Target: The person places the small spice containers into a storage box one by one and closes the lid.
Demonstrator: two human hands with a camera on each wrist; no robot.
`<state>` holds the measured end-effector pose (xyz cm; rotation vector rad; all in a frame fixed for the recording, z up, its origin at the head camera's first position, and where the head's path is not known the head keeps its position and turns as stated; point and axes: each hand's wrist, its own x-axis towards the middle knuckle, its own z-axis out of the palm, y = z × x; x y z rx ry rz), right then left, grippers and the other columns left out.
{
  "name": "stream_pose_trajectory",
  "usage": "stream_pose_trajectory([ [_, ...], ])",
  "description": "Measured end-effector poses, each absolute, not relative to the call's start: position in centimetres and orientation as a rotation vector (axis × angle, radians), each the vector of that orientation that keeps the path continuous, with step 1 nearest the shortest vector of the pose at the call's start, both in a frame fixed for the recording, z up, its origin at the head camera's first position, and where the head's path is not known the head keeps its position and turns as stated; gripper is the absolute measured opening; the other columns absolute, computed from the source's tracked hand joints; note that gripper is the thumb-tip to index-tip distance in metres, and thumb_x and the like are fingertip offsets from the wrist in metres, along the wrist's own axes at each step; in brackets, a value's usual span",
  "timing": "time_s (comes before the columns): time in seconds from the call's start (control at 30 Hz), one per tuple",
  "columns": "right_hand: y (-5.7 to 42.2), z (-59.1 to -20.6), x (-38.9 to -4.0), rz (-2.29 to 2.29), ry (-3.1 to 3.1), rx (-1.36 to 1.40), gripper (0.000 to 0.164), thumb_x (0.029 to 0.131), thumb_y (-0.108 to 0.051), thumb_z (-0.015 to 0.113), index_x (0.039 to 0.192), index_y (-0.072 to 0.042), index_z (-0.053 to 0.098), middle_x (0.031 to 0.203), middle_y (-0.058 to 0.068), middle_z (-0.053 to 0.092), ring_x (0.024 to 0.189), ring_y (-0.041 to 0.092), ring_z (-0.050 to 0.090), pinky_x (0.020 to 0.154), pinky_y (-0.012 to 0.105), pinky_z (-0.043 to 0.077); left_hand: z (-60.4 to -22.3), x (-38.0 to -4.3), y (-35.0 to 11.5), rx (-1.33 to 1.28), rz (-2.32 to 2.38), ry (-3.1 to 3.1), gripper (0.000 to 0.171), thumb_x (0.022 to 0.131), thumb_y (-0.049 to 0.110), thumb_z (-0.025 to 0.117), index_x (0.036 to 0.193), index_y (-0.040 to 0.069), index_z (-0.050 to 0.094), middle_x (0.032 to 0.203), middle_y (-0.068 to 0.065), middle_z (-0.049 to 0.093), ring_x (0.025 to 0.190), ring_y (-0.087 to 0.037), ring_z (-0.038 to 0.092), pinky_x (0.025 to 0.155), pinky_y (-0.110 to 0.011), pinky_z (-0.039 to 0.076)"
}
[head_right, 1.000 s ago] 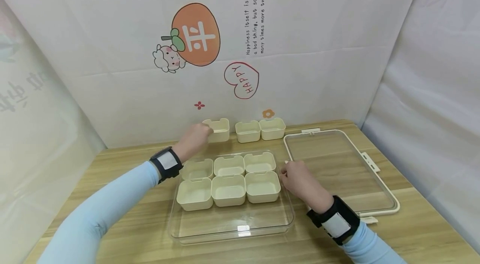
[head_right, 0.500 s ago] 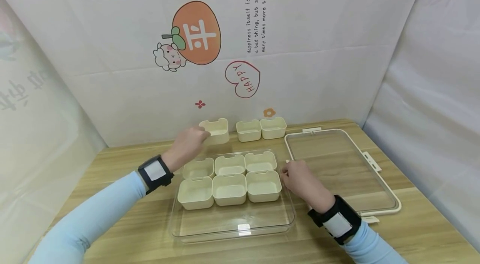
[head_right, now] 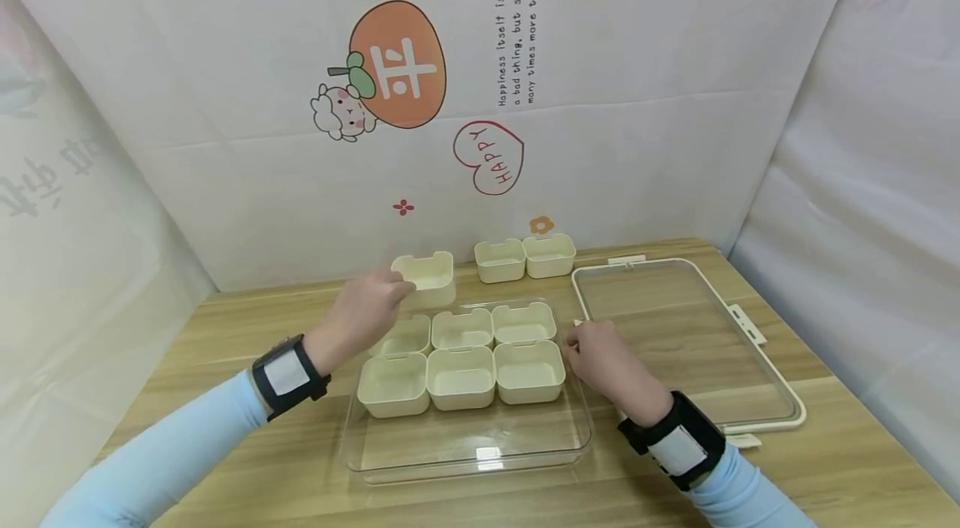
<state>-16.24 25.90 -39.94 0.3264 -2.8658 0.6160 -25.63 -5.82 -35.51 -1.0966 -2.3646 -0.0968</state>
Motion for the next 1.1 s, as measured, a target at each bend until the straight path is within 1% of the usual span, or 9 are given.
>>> stream_pose_trajectory([
  [0.13,25.9,-39.8,-16.2,0.612,-2.87,0.32,0.019,0.08,-0.002,0.063,0.064,-0.011,0.061,0.052,-0.006,0.04,0.049,0.007,0.037,0.046,0.02,0.029,-35.6,-24.7,-6.2,-1.088,-0.12,-2.322,0.033,0.071,-0.016,0.05,0.077,0.008,0.072,0.063,0.0,0.055,0.055,-0.01,0.048,0.044,-0.019,0.038],
  [0.27,25.9,-39.8,-16.1,0.605,-2.868,0.306,0.015,0.08,-0.003,0.064,0.067,-0.01,0.066,0.053,-0.006,0.043,0.05,0.008,0.038,0.046,0.021,0.03,-35.7,-24.0,-6.6,-1.091,-0.127,-2.285,0.034,0.068,-0.017,0.048,0.072,0.009,0.07,0.059,0.001,0.049,0.053,-0.008,0.038,0.043,-0.018,0.028],
  [0.33,25.9,-39.9,-16.2,0.599,-2.868,0.306,0.014,0.08,-0.003,0.064,0.068,-0.01,0.066,0.053,-0.006,0.043,0.05,0.008,0.038,0.046,0.021,0.03,-35.7,-23.7,-6.8,-1.085,-0.126,-2.279,0.034,0.067,-0.017,0.048,0.071,0.01,0.069,0.058,0.002,0.047,0.054,-0.008,0.037,0.044,-0.018,0.027],
  [0.47,26.0,-40.1,-16.3,0.587,-2.87,0.312,0.016,0.081,-0.003,0.063,0.066,-0.01,0.064,0.053,-0.006,0.041,0.049,0.008,0.037,0.046,0.021,0.029,-35.7,-22.9,-7.3,-1.07,-0.126,-2.276,0.036,0.066,-0.017,0.048,0.075,0.01,0.07,0.061,0.002,0.051,0.055,-0.008,0.042,0.044,-0.017,0.029],
  [0.6,26.0,-40.2,-16.4,0.599,-2.874,0.318,0.018,0.081,-0.003,0.063,0.064,-0.011,0.062,0.051,-0.007,0.04,0.048,0.007,0.037,0.046,0.021,0.029,-35.7,-21.9,-7.8,-1.068,-0.134,-2.262,0.036,0.069,-0.016,0.051,0.08,0.01,0.073,0.066,0.0,0.06,0.058,-0.011,0.052,0.046,-0.018,0.038],
  [0.7,26.0,-40.2,-16.4,0.606,-2.869,0.323,0.021,0.081,-0.002,0.062,0.062,-0.012,0.059,0.05,-0.007,0.04,0.048,0.007,0.037,0.046,0.02,0.029,-35.8,-21.3,-8.2,-1.066,-0.147,-2.254,0.035,0.07,-0.016,0.053,0.082,0.01,0.074,0.068,0.0,0.062,0.061,-0.012,0.057,0.048,-0.019,0.042],
  [0.8,26.0,-40.2,-16.4,0.602,-2.858,0.334,0.024,0.08,-0.001,0.062,0.06,-0.013,0.057,0.049,-0.008,0.04,0.047,0.006,0.037,0.046,0.02,0.029,-36.1,-20.8,-8.5,-1.058,-0.161,-2.244,0.034,0.069,-0.015,0.055,0.08,0.011,0.073,0.066,0.001,0.059,0.06,-0.012,0.054,0.046,-0.019,0.04],
  [0.93,26.0,-40.1,-16.4,0.6,-2.855,0.333,0.021,0.081,-0.002,0.062,0.062,-0.011,0.061,0.05,-0.007,0.044,0.047,0.006,0.039,0.045,0.02,0.03,-36.4,-20.3,-8.9,-1.062,-0.176,-2.212,0.033,0.069,-0.016,0.055,0.078,0.011,0.071,0.063,0.002,0.055,0.057,-0.011,0.05,0.044,-0.019,0.035],
  [1.1,25.9,-39.9,-16.4,0.602,-2.872,0.312,0.017,0.081,-0.003,0.062,0.066,-0.01,0.064,0.052,-0.006,0.044,0.048,0.007,0.039,0.045,0.021,0.031,-36.7,-19.6,-9.3,-1.091,-0.218,-2.15,0.031,0.07,-0.015,0.053,0.078,0.009,0.072,0.064,0.002,0.059,0.058,-0.012,0.051,0.048,-0.02,0.041],
])
